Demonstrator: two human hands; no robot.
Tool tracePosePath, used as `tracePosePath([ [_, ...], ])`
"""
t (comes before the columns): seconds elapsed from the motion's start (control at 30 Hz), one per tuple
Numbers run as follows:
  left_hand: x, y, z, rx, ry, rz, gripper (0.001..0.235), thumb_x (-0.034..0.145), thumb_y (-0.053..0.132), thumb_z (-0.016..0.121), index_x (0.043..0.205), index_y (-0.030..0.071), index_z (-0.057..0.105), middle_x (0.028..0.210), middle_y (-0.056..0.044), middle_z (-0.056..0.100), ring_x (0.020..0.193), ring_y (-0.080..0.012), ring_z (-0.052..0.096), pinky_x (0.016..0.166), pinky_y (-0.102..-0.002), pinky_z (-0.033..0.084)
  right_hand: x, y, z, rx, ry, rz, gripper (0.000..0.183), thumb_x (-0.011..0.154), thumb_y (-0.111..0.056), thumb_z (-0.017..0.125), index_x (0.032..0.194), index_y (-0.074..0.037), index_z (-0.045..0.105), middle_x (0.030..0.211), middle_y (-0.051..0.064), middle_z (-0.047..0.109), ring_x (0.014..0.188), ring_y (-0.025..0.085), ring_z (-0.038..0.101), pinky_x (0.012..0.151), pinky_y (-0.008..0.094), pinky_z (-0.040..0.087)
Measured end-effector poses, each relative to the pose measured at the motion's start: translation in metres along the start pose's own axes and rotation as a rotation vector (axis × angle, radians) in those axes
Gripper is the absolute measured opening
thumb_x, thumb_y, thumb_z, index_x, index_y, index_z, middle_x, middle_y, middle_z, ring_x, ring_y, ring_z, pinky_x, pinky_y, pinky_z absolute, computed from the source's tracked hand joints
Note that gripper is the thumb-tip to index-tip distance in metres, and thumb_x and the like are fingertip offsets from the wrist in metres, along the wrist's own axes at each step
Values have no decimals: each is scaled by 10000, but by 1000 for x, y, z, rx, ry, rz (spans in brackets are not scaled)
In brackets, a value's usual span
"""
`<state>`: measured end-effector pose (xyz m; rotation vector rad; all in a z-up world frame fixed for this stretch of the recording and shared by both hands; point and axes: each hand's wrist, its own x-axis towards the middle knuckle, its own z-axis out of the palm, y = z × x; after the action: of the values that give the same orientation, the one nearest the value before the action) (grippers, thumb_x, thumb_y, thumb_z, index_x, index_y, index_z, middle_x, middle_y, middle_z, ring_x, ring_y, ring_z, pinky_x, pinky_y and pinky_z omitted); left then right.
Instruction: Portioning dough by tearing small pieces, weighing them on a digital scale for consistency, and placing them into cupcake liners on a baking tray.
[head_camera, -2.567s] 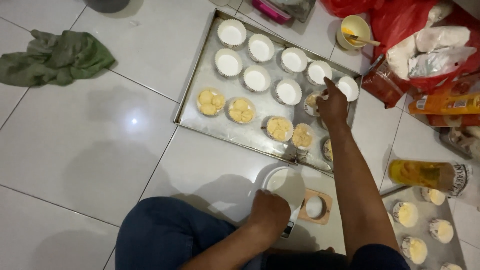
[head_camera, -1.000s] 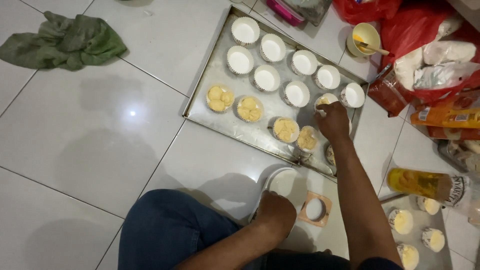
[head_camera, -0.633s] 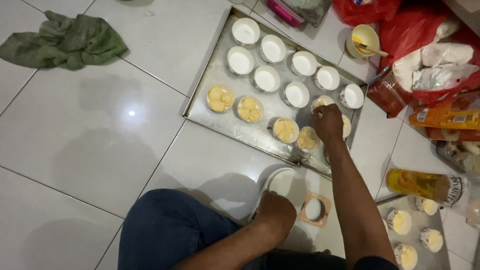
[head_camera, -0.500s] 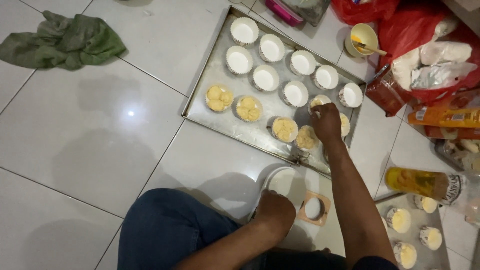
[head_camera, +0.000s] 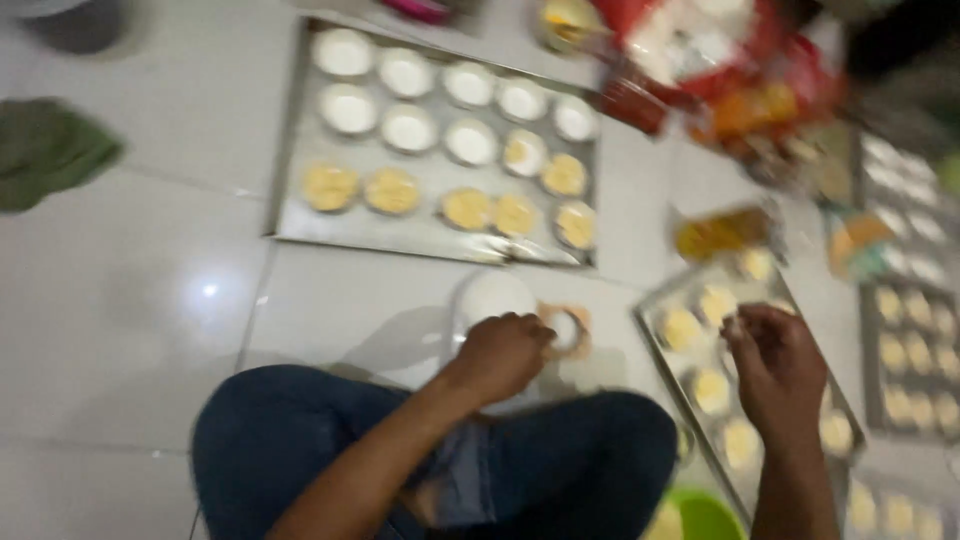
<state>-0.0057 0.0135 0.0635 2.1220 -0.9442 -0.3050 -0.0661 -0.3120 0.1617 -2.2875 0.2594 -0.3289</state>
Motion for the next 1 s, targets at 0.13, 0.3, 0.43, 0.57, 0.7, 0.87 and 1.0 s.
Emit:
tracePosePath([
  [0.13,-3,83,-15,-309,-108,104,372,898,73,643,1247,-47,689,1102,-269,708,1012,-519,671,819,-590,562,-145,31,-89,-116,149,226,354,980,88,666,1321,134,582,1060,279,661,972,339,681,857,428,543],
  [0.3,2,173,68,-348,-248,331,321,944,207,662,1227,64,712,1019,-189,699,984,-443,686,763,-530,576,-290,83,-105,-503,-50,673,261,983,-272,680,1194,-158,786,1005,181,792,890,382,758,787,519,598],
  [0.43,5,207,181,-298,-419,394,380,928,213,676,1275,56,689,1088,-178,698,1058,-424,693,816,-506,590,-343,119,-72,-606,-190,714,417,923,-303,731,1303,-129,722,1076,176,791,1039,361,759,879,494,584],
  [0.57,11,217,282,-145,-540,372,378,905,161,668,1275,91,698,1052,-158,681,1031,-408,701,804,-509,605,-343,140,-30,-637,-285,764,486,902,-333,740,1284,-43,657,1140,203,666,1092,402,679,917,530,553],
  [0.7,0,212,334,-68,-592,301,348,895,140,657,1231,65,703,1025,-149,638,998,-393,686,762,-517,610,-383,229,-5,-721,-248,788,266,935,-273,662,1005,-36,760,810,142,711,863,396,764,760,531,601],
  [0.87,-17,205,359,-79,-689,258,471,844,172,740,1294,59,659,1107,-165,594,1068,-425,628,783,-559,609,-365,148,-63,-519,-242,810,321,926,-299,719,1200,-141,775,991,166,796,993,405,759,842,537,591],
  [1.0,-19,222,342,-45,-718,274,415,829,262,778,1182,48,738,1108,-165,635,1091,-403,615,882,-567,574,-359,89,-97,-140,2,915,318,922,-224,746,1193,-64,790,1033,251,786,1028,430,741,890,539,576],
])
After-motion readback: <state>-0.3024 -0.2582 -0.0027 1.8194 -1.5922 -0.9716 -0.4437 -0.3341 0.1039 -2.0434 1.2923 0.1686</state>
